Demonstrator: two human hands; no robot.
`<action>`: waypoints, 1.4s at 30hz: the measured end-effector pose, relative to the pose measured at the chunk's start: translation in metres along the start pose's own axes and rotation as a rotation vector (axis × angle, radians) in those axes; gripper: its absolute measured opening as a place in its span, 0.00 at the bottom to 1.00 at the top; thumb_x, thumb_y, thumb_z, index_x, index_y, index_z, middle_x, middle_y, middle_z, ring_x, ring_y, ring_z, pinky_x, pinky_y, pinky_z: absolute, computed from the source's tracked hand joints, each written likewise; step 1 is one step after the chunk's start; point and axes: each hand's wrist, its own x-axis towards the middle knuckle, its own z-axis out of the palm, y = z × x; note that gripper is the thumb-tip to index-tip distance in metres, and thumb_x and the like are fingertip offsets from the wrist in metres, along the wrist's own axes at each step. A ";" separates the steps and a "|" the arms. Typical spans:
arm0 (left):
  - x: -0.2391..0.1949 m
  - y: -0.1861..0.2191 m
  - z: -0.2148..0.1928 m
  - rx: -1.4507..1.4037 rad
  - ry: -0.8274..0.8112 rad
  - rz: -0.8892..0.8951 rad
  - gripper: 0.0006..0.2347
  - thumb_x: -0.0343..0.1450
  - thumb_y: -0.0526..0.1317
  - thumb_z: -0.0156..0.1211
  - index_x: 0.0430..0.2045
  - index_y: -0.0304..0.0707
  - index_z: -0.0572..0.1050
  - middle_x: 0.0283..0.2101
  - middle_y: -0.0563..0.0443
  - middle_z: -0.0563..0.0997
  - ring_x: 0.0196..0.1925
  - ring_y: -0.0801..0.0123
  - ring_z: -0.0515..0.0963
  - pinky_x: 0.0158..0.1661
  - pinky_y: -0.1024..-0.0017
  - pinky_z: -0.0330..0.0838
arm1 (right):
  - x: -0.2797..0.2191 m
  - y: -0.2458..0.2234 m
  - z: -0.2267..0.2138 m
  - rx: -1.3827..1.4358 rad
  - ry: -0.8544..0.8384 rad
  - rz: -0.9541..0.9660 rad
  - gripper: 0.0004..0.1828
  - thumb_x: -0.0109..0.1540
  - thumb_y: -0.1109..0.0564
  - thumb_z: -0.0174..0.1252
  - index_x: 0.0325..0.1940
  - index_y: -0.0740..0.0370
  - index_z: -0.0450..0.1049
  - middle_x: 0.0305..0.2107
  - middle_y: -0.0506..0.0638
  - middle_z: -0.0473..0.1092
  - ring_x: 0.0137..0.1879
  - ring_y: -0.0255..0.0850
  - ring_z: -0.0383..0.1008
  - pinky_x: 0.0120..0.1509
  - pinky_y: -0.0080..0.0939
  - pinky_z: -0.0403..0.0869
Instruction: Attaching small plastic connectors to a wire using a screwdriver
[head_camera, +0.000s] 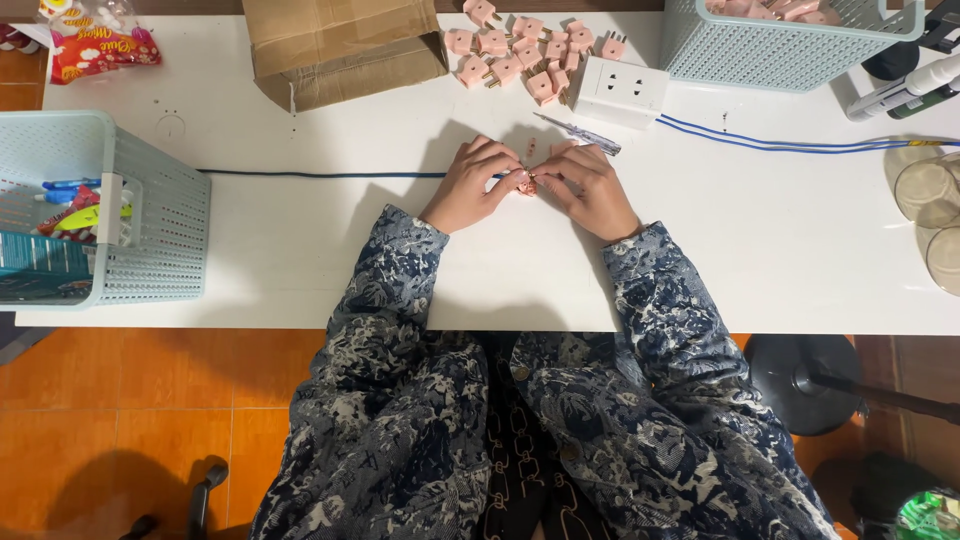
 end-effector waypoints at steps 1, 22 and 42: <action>0.001 0.002 -0.002 -0.014 0.003 -0.002 0.09 0.87 0.45 0.60 0.40 0.48 0.84 0.46 0.56 0.83 0.56 0.63 0.79 0.52 0.64 0.67 | 0.000 -0.001 0.000 -0.011 -0.001 -0.006 0.04 0.74 0.62 0.72 0.53 0.63 0.87 0.39 0.54 0.81 0.48 0.52 0.81 0.64 0.55 0.72; 0.003 -0.001 -0.003 -0.118 0.043 0.010 0.09 0.86 0.42 0.60 0.38 0.49 0.83 0.44 0.58 0.84 0.54 0.62 0.80 0.54 0.66 0.67 | -0.003 0.012 0.014 -0.037 0.085 -0.055 0.05 0.74 0.59 0.74 0.53 0.61 0.89 0.39 0.52 0.81 0.52 0.52 0.83 0.65 0.54 0.71; 0.002 0.015 -0.027 0.229 -0.115 0.190 0.06 0.84 0.44 0.75 0.47 0.48 0.84 0.46 0.50 0.74 0.51 0.56 0.72 0.51 0.57 0.65 | -0.024 0.053 -0.001 -0.146 -0.221 -0.064 0.08 0.78 0.54 0.76 0.57 0.59 0.91 0.50 0.50 0.81 0.59 0.50 0.78 0.65 0.52 0.64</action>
